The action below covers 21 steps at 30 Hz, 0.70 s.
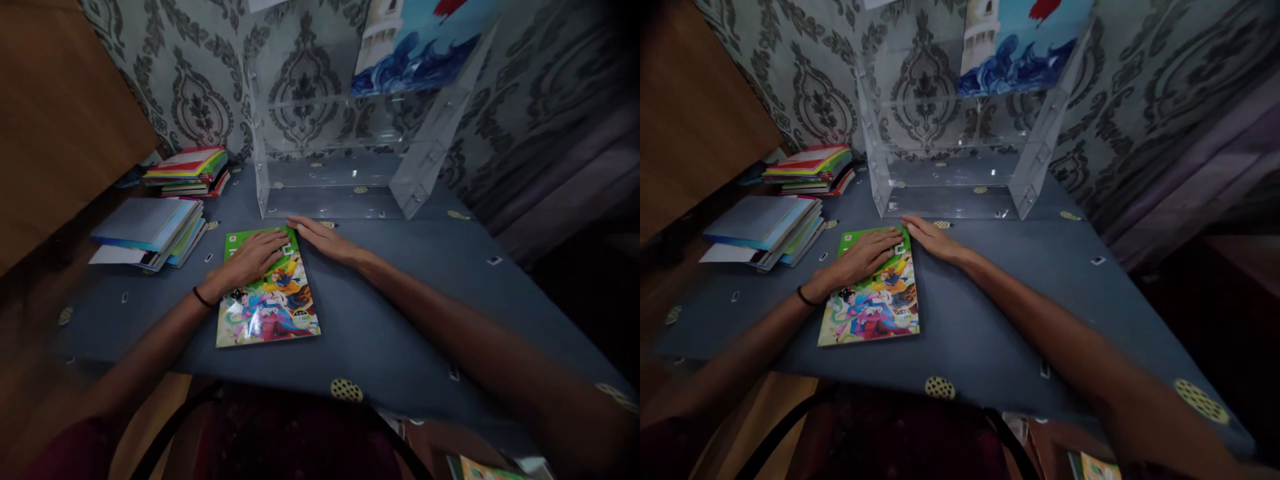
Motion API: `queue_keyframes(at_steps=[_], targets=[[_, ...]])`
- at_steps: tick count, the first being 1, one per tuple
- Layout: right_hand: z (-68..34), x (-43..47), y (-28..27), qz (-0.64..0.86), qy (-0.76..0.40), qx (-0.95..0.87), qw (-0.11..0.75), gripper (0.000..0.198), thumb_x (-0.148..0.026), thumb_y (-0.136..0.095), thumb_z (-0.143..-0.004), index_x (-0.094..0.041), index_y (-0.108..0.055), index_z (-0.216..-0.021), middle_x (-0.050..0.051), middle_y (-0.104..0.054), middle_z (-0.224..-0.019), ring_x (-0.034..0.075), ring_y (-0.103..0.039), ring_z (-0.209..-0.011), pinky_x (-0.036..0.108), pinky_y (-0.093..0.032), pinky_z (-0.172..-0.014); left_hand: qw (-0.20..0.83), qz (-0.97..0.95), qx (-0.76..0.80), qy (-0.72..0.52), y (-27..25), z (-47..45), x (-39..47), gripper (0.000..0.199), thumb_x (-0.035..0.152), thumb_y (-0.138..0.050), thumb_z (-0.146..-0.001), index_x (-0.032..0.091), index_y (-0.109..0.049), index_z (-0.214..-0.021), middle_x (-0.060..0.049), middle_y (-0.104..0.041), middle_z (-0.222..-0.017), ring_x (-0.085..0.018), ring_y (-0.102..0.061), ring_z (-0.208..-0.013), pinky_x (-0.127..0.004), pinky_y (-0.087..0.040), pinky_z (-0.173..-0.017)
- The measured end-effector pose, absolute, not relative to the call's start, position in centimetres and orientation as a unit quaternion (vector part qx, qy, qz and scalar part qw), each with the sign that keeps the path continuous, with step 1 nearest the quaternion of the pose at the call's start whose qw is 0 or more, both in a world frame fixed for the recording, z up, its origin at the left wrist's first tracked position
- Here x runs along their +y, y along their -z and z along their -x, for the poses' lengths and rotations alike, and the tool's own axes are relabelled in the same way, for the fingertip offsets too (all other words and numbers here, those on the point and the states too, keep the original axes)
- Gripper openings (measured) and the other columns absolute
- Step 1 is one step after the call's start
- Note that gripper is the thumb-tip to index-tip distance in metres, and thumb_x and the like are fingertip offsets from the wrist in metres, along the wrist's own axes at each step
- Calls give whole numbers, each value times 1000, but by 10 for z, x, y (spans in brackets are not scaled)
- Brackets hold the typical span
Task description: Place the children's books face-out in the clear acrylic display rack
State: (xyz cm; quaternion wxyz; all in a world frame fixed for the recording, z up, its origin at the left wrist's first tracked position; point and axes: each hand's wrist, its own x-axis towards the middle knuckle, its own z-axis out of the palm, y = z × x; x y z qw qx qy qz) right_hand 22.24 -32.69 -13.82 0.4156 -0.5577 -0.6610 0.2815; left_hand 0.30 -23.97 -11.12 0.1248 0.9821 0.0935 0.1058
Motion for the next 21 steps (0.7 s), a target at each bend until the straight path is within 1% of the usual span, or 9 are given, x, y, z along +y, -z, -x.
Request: queue_keyframes(at_steps=[4, 6, 10, 15, 19, 21], targets=[[-224, -323, 144, 556, -243, -689, 397, 56, -54, -34, -104, -22, -50, -146, 8, -53, -152, 22, -49, -140, 47, -34, -121, 132, -986, 75, -72, 108, 3, -258, 42, 35, -36, -106, 23, -53, -143, -8, -51, -154, -23, -39, -148, -52, -23, -124], [-224, -322, 146, 559, -228, -696, 389, 54, -52, -34, -105, -21, -50, -146, 8, -53, -152, 22, -49, -140, 47, -34, -121, 139, -987, 53, -60, 105, 9, -273, 42, 35, -35, -106, 24, -55, -142, -7, -52, -153, -22, -39, -148, -53, -21, -124], [-224, -319, 149, 565, -202, -706, 377, 53, -48, -34, -105, -18, -51, -146, 10, -53, -152, 23, -49, -140, 47, -35, -120, 160, -986, 23, -46, 99, 27, -307, 41, 33, -38, -106, 27, -54, -143, -4, -51, -154, -22, -37, -150, -54, -20, -125], [-222, -319, 151, 566, -185, -714, 368, 52, -47, -35, -105, -21, -49, -147, 9, -53, -153, 24, -49, -140, 49, -35, -119, 202, -979, -11, -40, 94, 52, -345, 41, 29, -41, -105, 36, -53, -144, 2, -50, -154, -21, -35, -151, -54, -19, -127], [-218, -321, 150, 573, -170, -716, 360, 51, -44, -37, -104, -19, -50, -146, 10, -55, -151, 24, -51, -139, 48, -36, -119, 215, -975, -4, -48, 93, 66, -363, 39, 29, -43, -105, 36, -55, -141, 1, -49, -155, -21, -35, -151, -56, -17, -127], [-215, -321, 149, 578, -162, -715, 358, 51, -42, -38, -103, -16, -51, -145, 12, -56, -149, 25, -51, -138, 47, -36, -119, 249, -967, -1, -50, 92, 68, -361, 38, 30, -42, -105, 36, -57, -140, 1, -51, -154, -21, -38, -149, -54, -20, -126]])
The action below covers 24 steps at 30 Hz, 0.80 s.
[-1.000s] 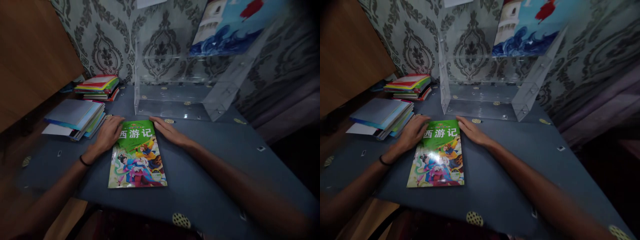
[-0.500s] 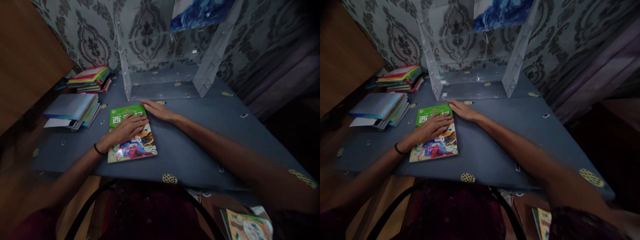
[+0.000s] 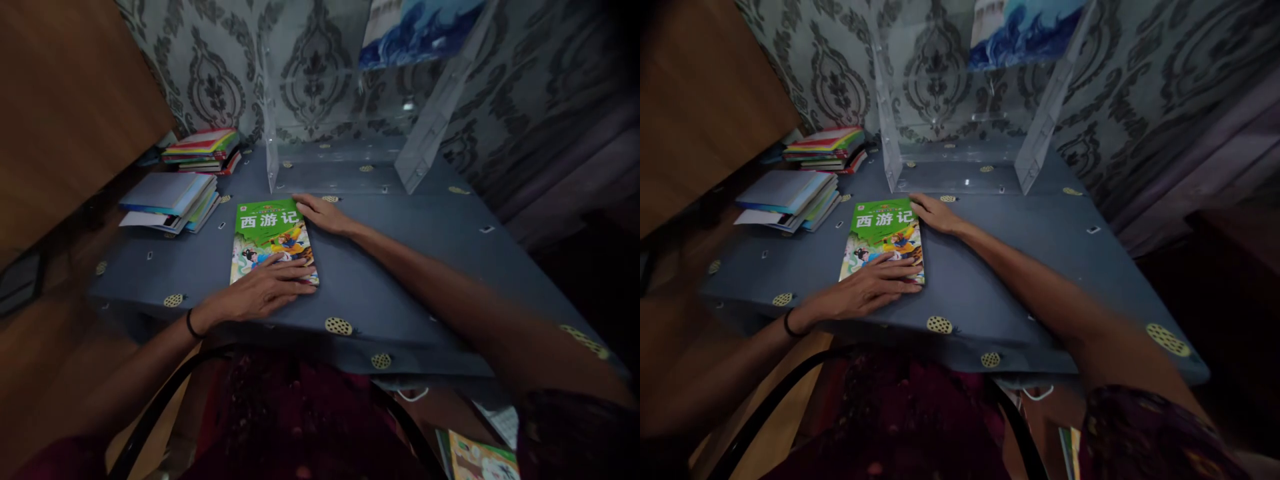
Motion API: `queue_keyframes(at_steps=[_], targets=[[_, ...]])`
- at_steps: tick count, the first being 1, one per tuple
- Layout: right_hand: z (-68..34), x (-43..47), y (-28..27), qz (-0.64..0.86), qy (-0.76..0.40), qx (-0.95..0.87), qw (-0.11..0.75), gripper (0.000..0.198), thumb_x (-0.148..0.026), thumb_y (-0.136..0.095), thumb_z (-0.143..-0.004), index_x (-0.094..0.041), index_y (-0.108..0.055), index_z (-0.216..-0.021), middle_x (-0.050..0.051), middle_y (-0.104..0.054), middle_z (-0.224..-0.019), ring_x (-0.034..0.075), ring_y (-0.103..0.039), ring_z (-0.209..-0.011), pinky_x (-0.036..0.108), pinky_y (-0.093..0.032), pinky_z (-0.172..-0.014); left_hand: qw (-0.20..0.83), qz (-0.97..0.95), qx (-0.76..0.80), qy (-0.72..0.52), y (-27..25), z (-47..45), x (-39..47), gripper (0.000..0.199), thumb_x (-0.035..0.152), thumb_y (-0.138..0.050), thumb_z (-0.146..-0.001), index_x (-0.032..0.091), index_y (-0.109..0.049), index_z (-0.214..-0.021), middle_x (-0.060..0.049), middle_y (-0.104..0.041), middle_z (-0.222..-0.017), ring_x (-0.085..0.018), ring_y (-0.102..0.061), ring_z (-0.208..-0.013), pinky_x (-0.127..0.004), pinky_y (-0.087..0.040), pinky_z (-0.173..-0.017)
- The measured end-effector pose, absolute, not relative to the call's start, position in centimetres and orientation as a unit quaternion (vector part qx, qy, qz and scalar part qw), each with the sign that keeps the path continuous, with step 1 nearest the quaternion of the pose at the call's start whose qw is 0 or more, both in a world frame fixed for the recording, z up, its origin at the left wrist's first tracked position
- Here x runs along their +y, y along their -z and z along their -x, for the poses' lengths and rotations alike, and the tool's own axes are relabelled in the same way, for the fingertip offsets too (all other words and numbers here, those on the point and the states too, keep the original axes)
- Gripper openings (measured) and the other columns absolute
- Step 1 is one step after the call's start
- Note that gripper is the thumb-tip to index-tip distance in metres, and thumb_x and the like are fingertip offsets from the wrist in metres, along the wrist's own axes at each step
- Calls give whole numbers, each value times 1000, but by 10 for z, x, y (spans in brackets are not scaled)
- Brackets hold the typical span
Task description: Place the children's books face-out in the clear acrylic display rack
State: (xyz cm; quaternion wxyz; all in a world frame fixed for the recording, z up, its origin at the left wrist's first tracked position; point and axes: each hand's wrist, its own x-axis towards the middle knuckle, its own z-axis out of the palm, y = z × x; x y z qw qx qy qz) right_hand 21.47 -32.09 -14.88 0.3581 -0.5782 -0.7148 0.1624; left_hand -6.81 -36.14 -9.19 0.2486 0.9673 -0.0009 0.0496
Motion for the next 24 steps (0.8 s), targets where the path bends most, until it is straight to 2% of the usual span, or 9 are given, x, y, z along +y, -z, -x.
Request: queue_keyframes(at_steps=[3, 5, 9, 15, 19, 24], targets=[[-207, -325, 147, 598, -150, -701, 360, 50, -40, -38, -102, -14, -54, -141, 14, -58, -146, 27, -53, -136, 49, -37, -118, 304, -948, 41, -81, 89, 67, -335, 40, 34, -40, -105, 31, -56, -141, -2, -57, -149, -22, -48, -142, -49, -35, -121], [-199, -336, 145, 617, -139, -681, 368, 49, -41, -38, -101, -14, -56, -138, 14, -62, -141, 29, -57, -132, 51, -40, -115, 291, -939, 120, -137, 90, 66, -302, 42, 37, -41, -103, 25, -57, -140, -7, -60, -146, -25, -54, -137, -47, -40, -117], [-172, -389, 143, 612, -149, -671, 392, 47, -43, -41, -101, -19, -55, -139, 12, -64, -138, 28, -60, -127, 51, -47, -109, 179, -927, 255, -208, 104, 68, -231, 47, 34, -53, -95, 16, -57, -138, -11, -60, -144, -28, -50, -138, -49, -34, -120], [-138, -460, 150, 607, -117, -685, 386, 43, -35, -47, -100, -23, -52, -142, 14, -54, -148, 28, -51, -138, 56, -42, -114, 180, -934, 247, -183, 126, 76, -198, 45, 40, -49, -96, 16, -61, -132, -14, -58, -144, -27, -49, -138, -45, -37, -118], [-147, -439, 156, 589, -114, -707, 374, 44, -26, -40, -100, -25, -51, -143, 13, -53, -149, 26, -47, -142, 56, -39, -117, 145, -934, 260, -200, 125, 82, -202, 44, 42, -53, -93, 17, -63, -128, -12, -63, -133, -27, -54, -128, -46, -36, -116], [-173, -388, 145, 557, -140, -751, 325, 48, -19, -37, -97, -26, -54, -141, 8, -58, -147, 23, -51, -139, 54, -41, -116, 39, -909, 350, -226, 121, 103, -220, 34, 46, -61, -91, 17, -71, -105, -14, -66, -106, -34, -56, -110, -50, -42, -104]])
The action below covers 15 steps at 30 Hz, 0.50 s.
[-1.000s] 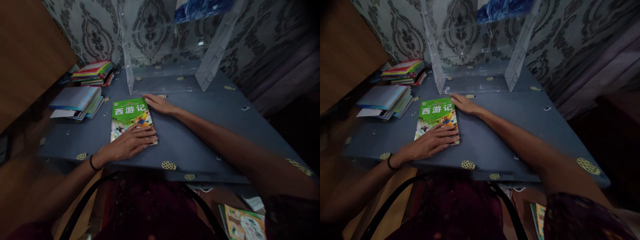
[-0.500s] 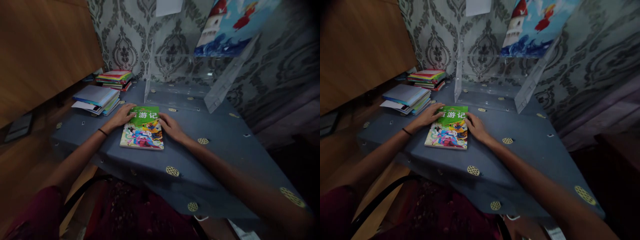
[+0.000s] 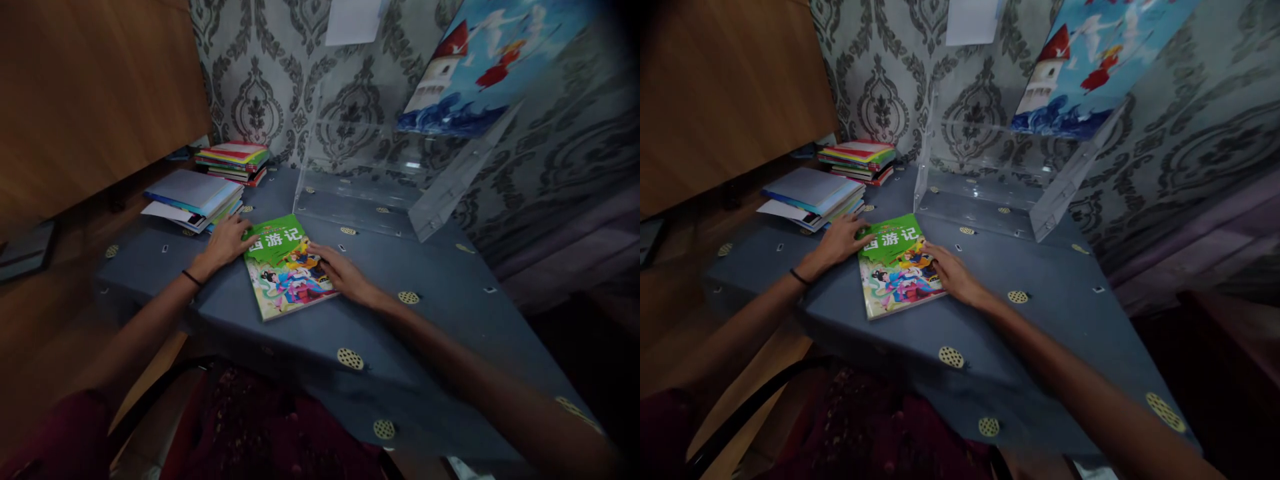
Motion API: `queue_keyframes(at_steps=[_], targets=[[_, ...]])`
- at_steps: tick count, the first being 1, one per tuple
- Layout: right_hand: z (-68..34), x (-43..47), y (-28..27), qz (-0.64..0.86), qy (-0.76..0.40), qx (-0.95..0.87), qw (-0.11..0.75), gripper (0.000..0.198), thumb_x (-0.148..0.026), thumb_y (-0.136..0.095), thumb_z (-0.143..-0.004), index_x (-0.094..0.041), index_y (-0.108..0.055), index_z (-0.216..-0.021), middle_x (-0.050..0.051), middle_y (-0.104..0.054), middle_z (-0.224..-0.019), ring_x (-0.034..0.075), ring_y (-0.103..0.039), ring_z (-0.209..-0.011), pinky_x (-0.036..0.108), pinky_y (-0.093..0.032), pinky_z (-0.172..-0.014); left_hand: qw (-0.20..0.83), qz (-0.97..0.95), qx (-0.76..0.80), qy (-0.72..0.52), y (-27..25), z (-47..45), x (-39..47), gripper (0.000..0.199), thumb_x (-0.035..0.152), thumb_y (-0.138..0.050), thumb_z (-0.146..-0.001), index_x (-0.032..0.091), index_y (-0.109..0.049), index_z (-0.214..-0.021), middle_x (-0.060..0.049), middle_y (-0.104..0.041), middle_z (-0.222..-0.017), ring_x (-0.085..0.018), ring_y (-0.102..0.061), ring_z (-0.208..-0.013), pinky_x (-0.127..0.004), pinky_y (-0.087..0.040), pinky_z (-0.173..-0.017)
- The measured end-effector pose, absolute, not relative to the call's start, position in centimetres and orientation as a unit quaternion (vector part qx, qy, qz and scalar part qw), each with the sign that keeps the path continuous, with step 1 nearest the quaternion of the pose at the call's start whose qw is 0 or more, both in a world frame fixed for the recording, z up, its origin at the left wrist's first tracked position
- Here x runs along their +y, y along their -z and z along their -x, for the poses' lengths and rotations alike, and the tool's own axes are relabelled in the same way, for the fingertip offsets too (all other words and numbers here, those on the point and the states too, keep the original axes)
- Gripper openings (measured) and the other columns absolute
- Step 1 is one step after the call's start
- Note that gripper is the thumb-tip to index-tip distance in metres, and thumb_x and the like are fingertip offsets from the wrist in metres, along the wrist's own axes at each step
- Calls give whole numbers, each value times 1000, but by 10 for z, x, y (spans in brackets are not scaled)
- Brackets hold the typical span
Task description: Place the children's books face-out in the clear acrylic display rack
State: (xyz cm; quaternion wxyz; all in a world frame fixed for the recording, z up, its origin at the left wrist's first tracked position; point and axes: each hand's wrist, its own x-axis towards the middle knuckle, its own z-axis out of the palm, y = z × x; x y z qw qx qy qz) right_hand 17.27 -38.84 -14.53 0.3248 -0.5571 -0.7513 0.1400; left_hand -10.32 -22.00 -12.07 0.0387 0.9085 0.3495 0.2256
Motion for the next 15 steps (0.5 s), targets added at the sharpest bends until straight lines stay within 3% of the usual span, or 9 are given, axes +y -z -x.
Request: queue_keyframes(at_steps=[4, 6, 10, 15], targets=[[-153, -389, 123, 593, -128, -745, 278, 47, -16, -40, -95, -26, -59, -137, 8, -63, -141, 29, -56, -134, 58, -42, -114, -12, -891, 390, -231, 123, 115, -242, 27, 43, -56, -95, 20, -69, -101, -13, -63, -103, -33, -55, -107, -47, -44, -96], [-122, -408, 112, 579, -122, -746, 305, 45, -20, -40, -99, -24, -54, -142, 9, -56, -149, 28, -49, -141, 57, -37, -119, -24, -887, 401, -229, 123, 115, -249, 26, 41, -55, -96, 20, -68, -102, -13, -62, -103, -33, -55, -107, -46, -43, -95], [-53, -452, 99, 449, -227, -807, 310, 49, -32, -35, -106, -21, -34, -155, 10, -35, -164, 21, -31, -152, 49, -34, -123, -84, -887, 419, -178, 118, 111, -255, 32, 41, -48, -99, 18, -69, -108, -14, -63, -106, -32, -55, -106, -43, -44, -92], [-30, -463, 104, 435, -236, -825, 271, 52, -34, -38, -107, -17, -32, -155, 17, -26, -166, 25, -21, -155, 52, -33, -123, -119, -886, 423, -148, 113, 111, -255, 35, 43, -47, -101, 18, -69, -111, -13, -64, -107, -30, -57, -105, -40, -46, -89]])
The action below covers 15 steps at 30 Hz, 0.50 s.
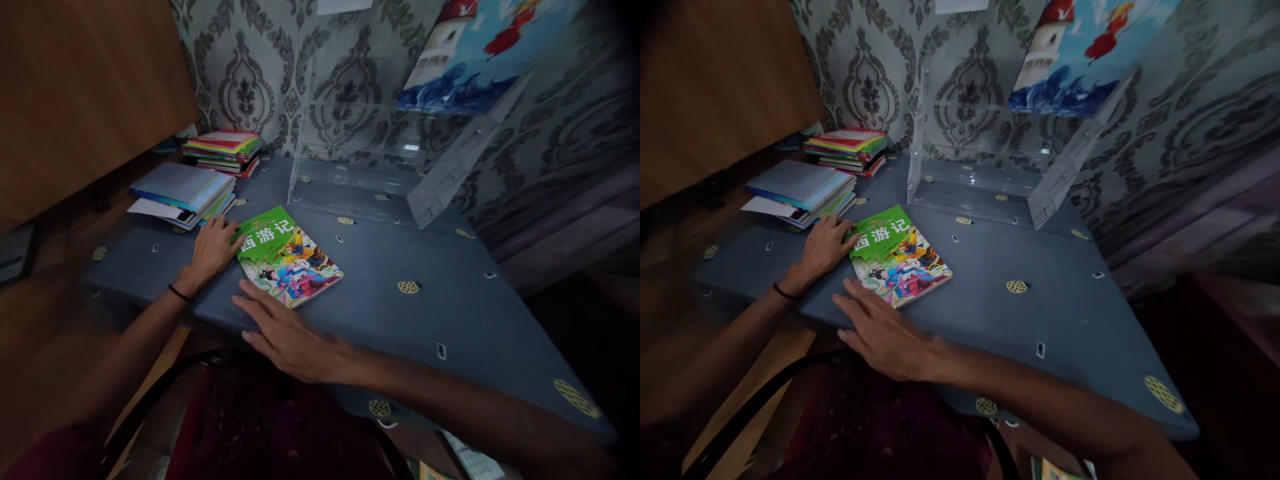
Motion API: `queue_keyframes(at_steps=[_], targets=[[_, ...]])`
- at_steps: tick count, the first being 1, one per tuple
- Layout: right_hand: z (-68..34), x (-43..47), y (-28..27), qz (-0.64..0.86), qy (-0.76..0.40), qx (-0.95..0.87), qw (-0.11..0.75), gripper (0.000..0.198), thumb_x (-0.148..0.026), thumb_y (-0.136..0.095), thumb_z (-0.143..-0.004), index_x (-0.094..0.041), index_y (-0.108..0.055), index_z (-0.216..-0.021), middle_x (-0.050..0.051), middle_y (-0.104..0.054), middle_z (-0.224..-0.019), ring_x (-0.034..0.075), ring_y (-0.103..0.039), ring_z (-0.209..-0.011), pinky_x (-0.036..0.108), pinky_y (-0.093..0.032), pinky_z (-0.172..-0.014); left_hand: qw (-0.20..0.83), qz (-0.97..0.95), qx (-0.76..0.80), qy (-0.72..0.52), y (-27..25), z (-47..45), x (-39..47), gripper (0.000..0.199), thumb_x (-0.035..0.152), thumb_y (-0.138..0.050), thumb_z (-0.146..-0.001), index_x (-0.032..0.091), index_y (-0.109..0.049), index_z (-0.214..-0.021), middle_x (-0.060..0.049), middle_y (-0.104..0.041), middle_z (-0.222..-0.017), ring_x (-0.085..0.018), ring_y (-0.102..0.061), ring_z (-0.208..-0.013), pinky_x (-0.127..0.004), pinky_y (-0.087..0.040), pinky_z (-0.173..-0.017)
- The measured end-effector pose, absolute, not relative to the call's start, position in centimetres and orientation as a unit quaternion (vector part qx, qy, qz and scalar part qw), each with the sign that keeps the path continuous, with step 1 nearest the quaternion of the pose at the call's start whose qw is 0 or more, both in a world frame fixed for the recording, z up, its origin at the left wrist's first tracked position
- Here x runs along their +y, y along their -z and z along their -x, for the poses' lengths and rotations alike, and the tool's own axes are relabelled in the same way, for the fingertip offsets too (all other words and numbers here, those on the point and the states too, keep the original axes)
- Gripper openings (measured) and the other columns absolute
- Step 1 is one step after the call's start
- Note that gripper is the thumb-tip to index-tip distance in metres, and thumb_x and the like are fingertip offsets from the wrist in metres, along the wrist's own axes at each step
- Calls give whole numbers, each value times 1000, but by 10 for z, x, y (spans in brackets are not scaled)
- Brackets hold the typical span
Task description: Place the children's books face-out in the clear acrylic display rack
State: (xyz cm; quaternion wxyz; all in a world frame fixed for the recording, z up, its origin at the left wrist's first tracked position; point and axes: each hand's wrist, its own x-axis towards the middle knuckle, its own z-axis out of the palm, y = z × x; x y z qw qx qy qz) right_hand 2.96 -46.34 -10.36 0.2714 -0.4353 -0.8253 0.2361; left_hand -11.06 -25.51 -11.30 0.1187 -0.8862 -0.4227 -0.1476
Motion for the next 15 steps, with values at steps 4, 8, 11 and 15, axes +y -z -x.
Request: queue_keyframes(at_steps=[4, 8, 11, 15], targets=[[-51, -463, 111, 492, -215, -802, 261, 56, -37, -42, -105, -16, -31, -156, 18, -23, -167, 29, -21, -155, 55, -31, -123, 125, 888, -418, 148, 114, 111, -253, 34, 43, -49, -100, 18, -69, -111, -12, -63, -105, -30, -58, -103, -40, -47, -87], [-77, -469, 114, 530, -210, -778, 263, 58, -43, -38, -106, -19, -28, -159, 16, -25, -167, 28, -21, -155, 58, -29, -124, 115, 888, -419, 152, 116, 111, -251, 35, 43, -49, -99, 17, -69, -112, -12, -63, -105, -29, -59, -101, -39, -47, -87], [-96, -469, 118, 545, -212, -761, 281, 58, -46, -35, -106, -24, -27, -159, 12, -28, -166, 28, -23, -155, 59, -27, -124, 107, 887, -419, 159, 116, 112, -252, 35, 43, -49, -99, 17, -69, -112, -12, -63, -104, -29, -58, -101, -39, -47, -86], [-121, -464, 125, 564, -220, -733, 311, 55, -49, -33, -106, -31, -30, -158, 5, -32, -166, 26, -26, -154, 58, -26, -125, 105, 887, -416, 170, 118, 113, -251, 36, 44, -48, -99, 18, -70, -110, -12, -62, -101, -29, -58, -97, -40, -47, -85]])
